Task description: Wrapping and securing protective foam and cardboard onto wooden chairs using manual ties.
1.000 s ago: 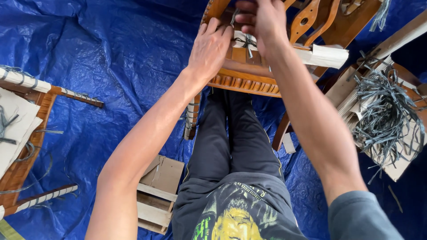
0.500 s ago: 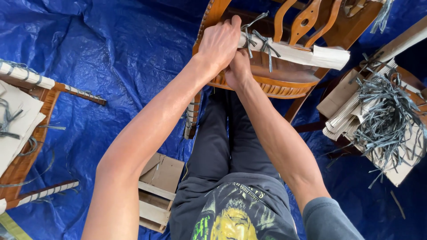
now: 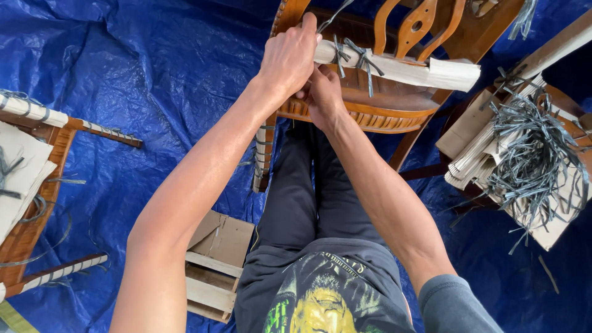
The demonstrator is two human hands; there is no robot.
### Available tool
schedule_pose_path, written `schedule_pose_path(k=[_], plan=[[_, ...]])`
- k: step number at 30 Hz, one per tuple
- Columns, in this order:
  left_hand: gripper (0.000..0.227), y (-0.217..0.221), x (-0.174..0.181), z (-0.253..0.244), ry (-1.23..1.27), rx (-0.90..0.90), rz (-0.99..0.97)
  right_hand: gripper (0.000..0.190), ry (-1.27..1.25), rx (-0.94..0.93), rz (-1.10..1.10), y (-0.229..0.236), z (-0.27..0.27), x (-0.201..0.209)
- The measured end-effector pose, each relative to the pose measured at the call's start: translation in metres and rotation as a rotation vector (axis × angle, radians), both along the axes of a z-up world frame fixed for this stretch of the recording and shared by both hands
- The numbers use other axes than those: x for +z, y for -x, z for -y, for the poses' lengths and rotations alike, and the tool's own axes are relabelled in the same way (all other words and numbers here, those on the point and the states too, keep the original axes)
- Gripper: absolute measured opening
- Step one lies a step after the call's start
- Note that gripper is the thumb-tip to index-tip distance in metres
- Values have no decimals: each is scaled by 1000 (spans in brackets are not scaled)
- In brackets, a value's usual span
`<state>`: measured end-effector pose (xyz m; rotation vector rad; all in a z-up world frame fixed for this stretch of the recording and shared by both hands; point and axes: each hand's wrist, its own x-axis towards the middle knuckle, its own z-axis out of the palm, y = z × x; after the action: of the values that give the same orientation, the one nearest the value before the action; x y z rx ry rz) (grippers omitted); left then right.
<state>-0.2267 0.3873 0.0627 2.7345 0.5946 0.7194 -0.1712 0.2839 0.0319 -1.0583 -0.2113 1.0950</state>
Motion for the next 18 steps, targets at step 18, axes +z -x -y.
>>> schedule_pose_path(k=[18], plan=[[15,29,32,19,111,-51,200,22,126,10,180,19,25,-7]])
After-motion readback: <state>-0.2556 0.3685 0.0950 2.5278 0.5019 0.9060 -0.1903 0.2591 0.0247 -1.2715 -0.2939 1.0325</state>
